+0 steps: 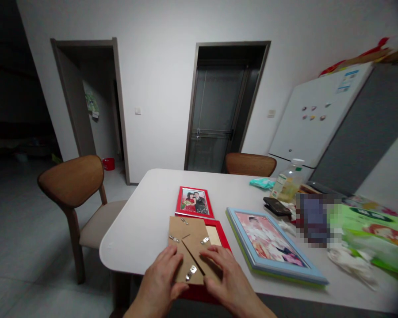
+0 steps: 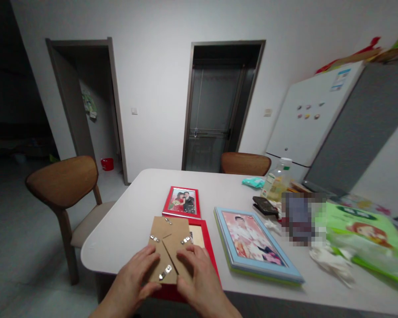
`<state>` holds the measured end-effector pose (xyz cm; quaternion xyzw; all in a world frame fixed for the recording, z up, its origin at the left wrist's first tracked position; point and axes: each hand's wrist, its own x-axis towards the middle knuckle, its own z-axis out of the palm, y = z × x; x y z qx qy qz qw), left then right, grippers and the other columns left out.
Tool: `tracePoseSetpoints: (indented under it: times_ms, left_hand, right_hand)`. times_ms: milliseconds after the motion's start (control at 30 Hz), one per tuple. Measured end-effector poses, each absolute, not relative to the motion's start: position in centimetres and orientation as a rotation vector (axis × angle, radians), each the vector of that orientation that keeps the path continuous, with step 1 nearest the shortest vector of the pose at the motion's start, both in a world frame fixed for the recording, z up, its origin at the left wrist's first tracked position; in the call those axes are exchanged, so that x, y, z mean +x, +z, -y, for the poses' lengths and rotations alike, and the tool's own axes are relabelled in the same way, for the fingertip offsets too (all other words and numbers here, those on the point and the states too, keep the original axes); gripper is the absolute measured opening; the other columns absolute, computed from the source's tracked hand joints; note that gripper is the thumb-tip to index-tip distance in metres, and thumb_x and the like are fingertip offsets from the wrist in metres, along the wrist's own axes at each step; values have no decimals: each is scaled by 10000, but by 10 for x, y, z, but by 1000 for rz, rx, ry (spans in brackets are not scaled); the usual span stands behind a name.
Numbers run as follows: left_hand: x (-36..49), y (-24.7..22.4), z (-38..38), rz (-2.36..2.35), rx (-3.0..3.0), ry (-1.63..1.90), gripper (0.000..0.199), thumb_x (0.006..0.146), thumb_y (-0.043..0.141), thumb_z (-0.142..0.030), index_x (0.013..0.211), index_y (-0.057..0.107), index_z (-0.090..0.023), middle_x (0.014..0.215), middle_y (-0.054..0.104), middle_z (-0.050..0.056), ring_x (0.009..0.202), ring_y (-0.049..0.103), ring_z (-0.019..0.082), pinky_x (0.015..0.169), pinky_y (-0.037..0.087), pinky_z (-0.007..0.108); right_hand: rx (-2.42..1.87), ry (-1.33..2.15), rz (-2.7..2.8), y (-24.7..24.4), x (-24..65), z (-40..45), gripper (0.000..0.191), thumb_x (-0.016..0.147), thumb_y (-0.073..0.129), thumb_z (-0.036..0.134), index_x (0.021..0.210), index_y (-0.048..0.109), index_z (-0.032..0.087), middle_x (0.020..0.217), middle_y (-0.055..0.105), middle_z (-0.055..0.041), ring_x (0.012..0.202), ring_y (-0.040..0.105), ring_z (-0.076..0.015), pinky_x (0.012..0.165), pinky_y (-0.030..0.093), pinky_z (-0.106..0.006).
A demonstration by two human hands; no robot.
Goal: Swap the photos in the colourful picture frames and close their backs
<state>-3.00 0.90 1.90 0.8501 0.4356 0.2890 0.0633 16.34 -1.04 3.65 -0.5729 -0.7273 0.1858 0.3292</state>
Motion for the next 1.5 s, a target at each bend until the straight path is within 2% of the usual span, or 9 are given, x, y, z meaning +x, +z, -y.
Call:
tracePoseSetpoints:
  times_ms: [267,467,567,700,867,1067,1267,1400,1500]
  left_hand:
    - [19,16,-9,-1341,2487,481,462,598,685,-188,1033,544,-129,1162,518,144,1069,474,256,906,395,367]
    - [13,8,-12,-1324,2539,561,308,670,610,-179,974,564,-163,1090,579,97,1033,504,230,930,355,411]
    - [10,6,-10,-1281,2552,553,413,656,634,-283,1029,539,-136,1145,534,134,1082,460,259,943,325,451]
    - [8,9,-7,-1254,2543,491,624,551,698,-390,1084,509,-128,1195,484,156,1118,416,296,952,295,485]
    - [9,10,-7,-1247,2540,541,580,552,691,-399,1052,531,-151,1168,517,130,1100,439,285,951,305,471]
    - [11,3,-7,-1315,2552,578,601,547,691,-424,1050,526,-139,1158,522,145,1082,454,294,935,320,474]
    - [11,3,-6,-1308,2540,574,602,553,695,-409,1049,522,-116,1165,512,157,1087,450,287,939,320,460]
    - [10,0,-6,-1291,2527,610,574,534,711,-394,1010,532,-128,1161,515,153,1080,455,284,934,325,460]
    - [10,-4,-7,-1279,2519,656,530,548,698,-404,979,533,-145,1147,524,145,1069,465,285,921,336,468]
  right_hand:
    - [-1671,434,1917,17,204,14,373,574,494,196,929,607,179,1061,513,-87,1024,437,-219,909,320,-352]
    - [-1638,299,1978,4,197,6,358,595,479,181,930,605,192,1012,528,-76,954,452,-203,859,339,-333]
    - [-1642,225,1994,-1,196,7,329,602,484,179,908,603,203,998,524,-71,948,445,-204,834,340,-336]
    - [-1639,171,2030,2,200,1,283,665,468,204,920,593,206,1008,523,-67,959,438,-195,833,332,-324]
    - [-1847,29,1995,11,208,-18,333,746,399,230,1046,542,217,1080,480,-92,983,418,-214,820,326,-333]
    - [-1815,58,2013,6,207,-25,245,771,363,212,794,599,151,954,492,-98,911,454,-183,811,337,-283]
    - [-1792,76,1996,6,208,-21,253,775,371,222,814,607,136,983,502,-111,916,461,-189,828,337,-301]
    - [-1620,57,2106,12,193,-3,258,761,400,208,941,583,191,1055,495,-88,987,421,-201,848,324,-338]
    - [-1433,177,2258,17,180,14,223,763,409,203,867,603,242,1024,507,-42,954,429,-175,823,337,-321]
